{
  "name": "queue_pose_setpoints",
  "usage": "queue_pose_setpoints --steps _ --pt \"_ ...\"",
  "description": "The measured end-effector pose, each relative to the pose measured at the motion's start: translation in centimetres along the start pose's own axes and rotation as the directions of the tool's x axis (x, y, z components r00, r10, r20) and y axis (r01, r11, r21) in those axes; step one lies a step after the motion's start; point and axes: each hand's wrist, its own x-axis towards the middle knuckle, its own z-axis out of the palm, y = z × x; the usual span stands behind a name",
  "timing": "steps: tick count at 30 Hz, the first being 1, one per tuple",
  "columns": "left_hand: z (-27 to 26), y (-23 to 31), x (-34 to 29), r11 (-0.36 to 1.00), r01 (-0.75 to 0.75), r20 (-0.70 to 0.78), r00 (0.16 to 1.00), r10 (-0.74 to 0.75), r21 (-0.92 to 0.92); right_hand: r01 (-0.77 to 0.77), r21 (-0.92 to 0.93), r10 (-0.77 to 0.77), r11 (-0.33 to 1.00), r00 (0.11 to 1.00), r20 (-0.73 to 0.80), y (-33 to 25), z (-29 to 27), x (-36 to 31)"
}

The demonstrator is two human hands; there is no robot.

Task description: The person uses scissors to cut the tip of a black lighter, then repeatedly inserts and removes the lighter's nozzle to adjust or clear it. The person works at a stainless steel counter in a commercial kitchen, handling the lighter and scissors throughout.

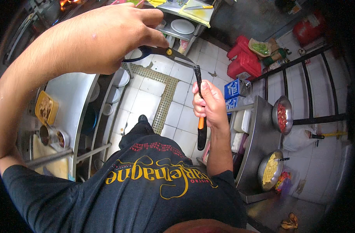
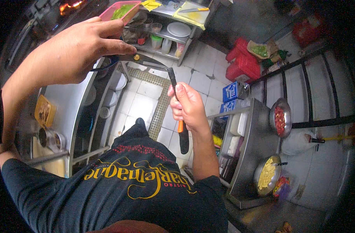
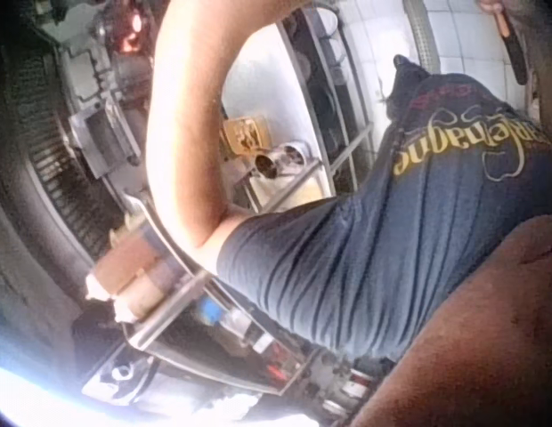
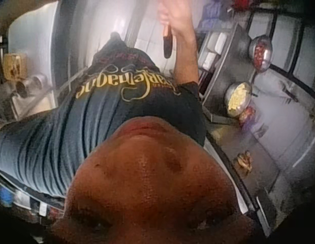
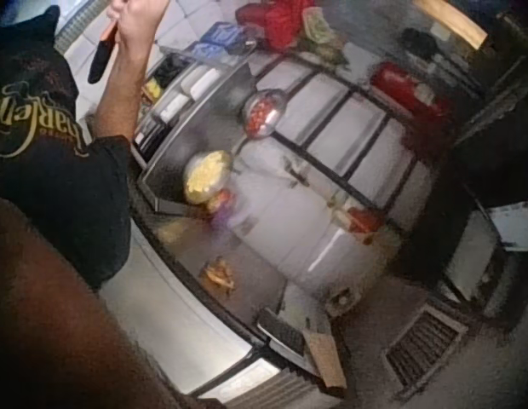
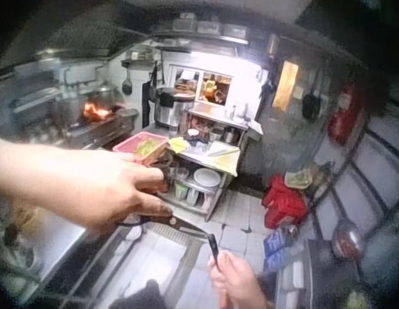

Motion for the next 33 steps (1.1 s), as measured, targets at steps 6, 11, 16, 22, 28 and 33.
queue_pose_setpoints --steps 6,11,16,22,28,33 --pt "2.4 -10.0 4.7 0.996 -0.047 0.006 0.999 0.048 -0.069 -0.042 0.163 0.038 0.986 0.999 0.029 -3.2 -1.3 8.5" --pt "5.2 -15.1 9.0 0.939 -0.03 -0.038 0.999 0.018 -0.341 0.015 0.163 -0.016 0.987 1.0 0.006 -4.6 -3.4 14.8" --pt "8.1 -18.4 14.1 0.957 0.015 -0.073 0.997 -0.037 -0.289 0.038 0.081 -0.033 0.996 0.998 -0.055 -6.3 -7.2 20.8" --pt "10.2 -21.6 21.7 0.955 0.086 -0.098 0.988 -0.118 -0.285 0.0 0.163 -0.008 0.987 0.999 0.053 -9.6 -14.2 27.5" --pt "9.8 -23.0 29.4 0.939 0.133 -0.171 0.966 -0.195 -0.318 -0.035 0.221 -0.005 0.975 0.984 0.178 -15.3 -21.3 32.6" --pt "9.4 -24.3 34.8 0.941 0.124 -0.184 0.965 -0.189 -0.316 -0.018 0.214 -0.025 0.977 0.98 0.198 -18.3 -25.8 34.9"
